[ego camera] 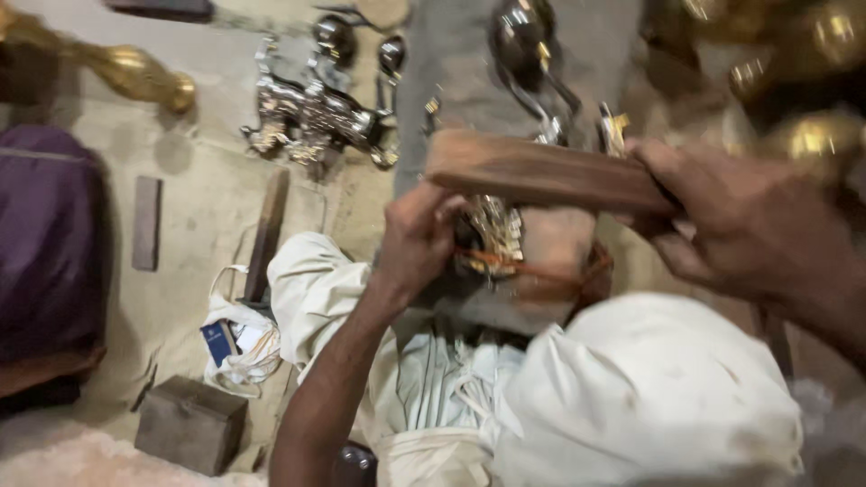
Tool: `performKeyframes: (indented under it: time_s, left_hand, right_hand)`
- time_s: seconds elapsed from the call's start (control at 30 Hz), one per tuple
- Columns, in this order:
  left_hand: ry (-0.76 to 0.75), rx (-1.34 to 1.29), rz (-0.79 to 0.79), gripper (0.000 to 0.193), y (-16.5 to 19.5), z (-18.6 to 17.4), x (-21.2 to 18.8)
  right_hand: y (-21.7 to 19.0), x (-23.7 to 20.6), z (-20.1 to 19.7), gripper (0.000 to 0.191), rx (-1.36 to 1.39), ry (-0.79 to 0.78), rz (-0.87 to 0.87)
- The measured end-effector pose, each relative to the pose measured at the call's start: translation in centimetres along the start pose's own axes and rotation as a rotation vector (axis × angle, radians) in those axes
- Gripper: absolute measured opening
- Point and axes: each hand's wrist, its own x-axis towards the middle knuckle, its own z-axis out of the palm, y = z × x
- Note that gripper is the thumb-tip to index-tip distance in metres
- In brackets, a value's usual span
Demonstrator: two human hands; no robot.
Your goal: The person sits on the floor with a sand-filled cushion on their lap and shapes a decorative brass figurine. They hold a punch against the metal surface and strike it with a wooden mallet, repositioning the punch repeatedly to work different areas of the ornament.
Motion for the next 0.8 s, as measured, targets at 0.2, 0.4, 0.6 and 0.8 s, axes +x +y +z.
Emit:
performKeyframes:
  time_s: [0.2, 0.4, 0.6, 0.8]
  left_hand:
    - [0.144, -0.568, -0.404, 0.022, -0.1, -0.7, 3.1]
    - [0.235, -0.596, -0.649, 0.056, -1.4, -3.6, 9.2]
    - [0.205, -0.700, -0.692, 0.057, -2.0, -2.5, 7.8]
    - [0.086, -0.552, -0.609, 0.057, -2.6, -4.4, 6.5]
  right_hand:
    - [5.8, 3.5, 1.0, 0.075, -0.161, -0.139, 0.029]
    - [12.1, 11.1, 1.9, 0.069, 0.158, -0.033, 0.105]
    - [13.2, 15.1, 3.7, 0.055, 0.261, -0.289, 0.138]
    - [10.9, 12.3, 7.5, 0.074, 0.393, -0.234, 0.183]
